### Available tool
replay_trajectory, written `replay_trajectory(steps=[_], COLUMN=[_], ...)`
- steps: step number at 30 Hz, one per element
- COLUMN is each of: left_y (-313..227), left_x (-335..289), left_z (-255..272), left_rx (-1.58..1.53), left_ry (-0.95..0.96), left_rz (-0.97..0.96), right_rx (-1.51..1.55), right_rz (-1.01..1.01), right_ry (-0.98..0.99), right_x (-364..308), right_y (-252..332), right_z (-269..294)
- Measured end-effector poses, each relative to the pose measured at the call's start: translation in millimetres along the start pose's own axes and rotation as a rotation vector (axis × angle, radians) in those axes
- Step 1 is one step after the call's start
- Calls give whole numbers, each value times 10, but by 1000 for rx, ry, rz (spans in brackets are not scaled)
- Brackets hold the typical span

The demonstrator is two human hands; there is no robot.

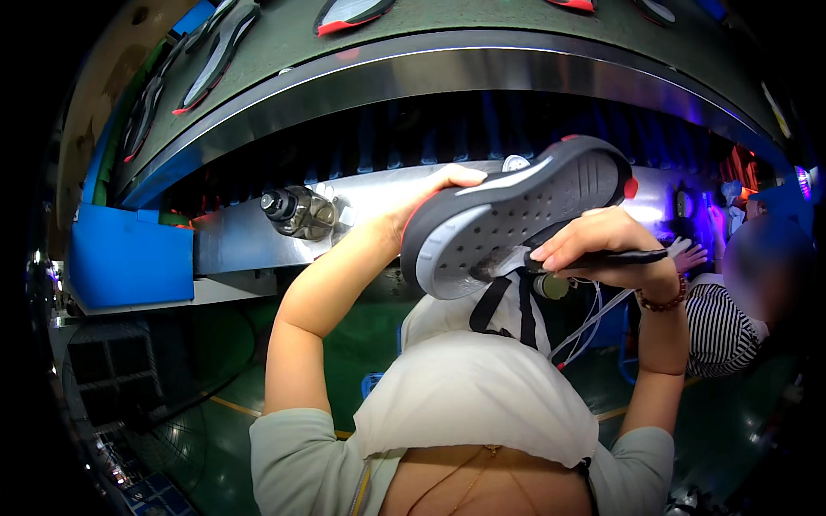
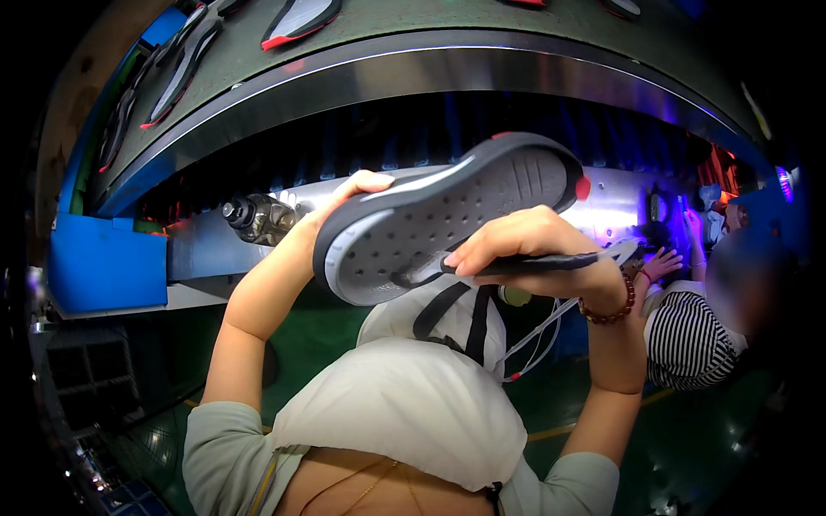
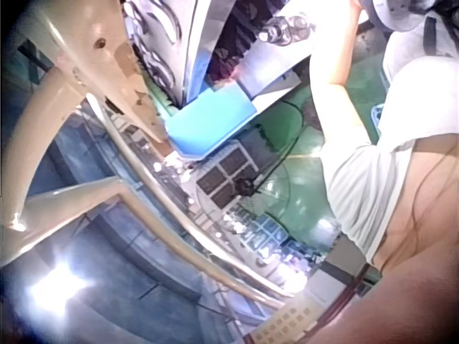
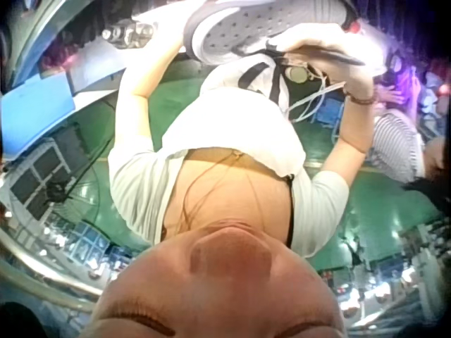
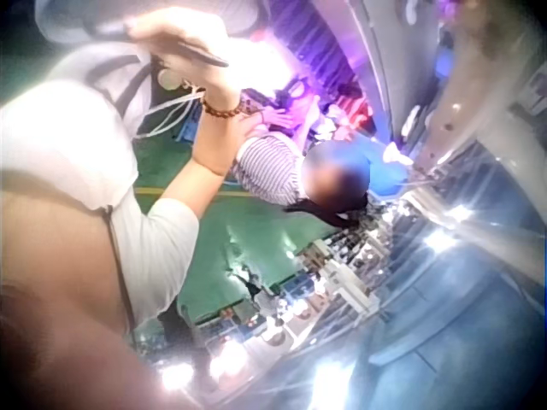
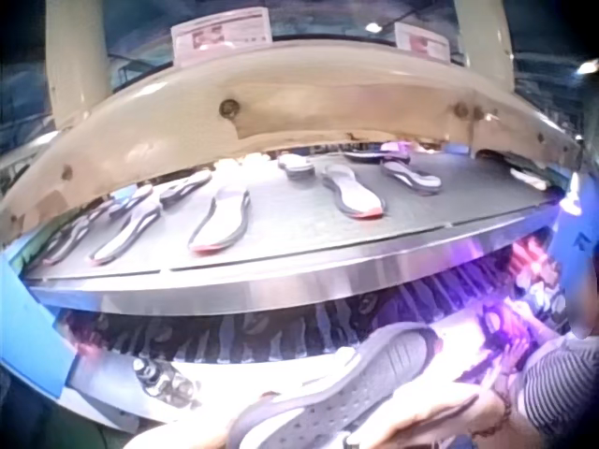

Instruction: The person applies glue to the bottom of shoe insoles using a brush. They repeatedly dip the brush into a container and spread the adhesive across the insole surface, then place the treated insole on a conveyor belt.

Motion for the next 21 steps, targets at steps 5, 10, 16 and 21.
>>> replay_trajectory(steps=[5, 10, 16, 21], left_y=[20, -2, 10, -48], left_x=[-144, -65, -40, -46], left_z=[14, 204, 454, 490], left_rx=[33, -62, 73, 67], left_ry=[-245, -103, -256, -241], left_rz=[-30, -116, -258, -288], right_rx=[-137, -132, -102, -187], right_rz=[-30, 4, -46, -80], right_ry=[199, -83, -136, -106], right_x=[-93, -188, -248, -290], right_y=[132, -68, 4, -40], right_z=[-52, -56, -14, -37])
Point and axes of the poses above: each hand's wrist, its own x-axis towards the middle knuckle, its own z-axis out of the back of the hand, y = z × x, the point moved 3 cm from there along x, towards the middle knuckle, and after that the axes turned 6 degrees about -y, right-handed, at the moved point
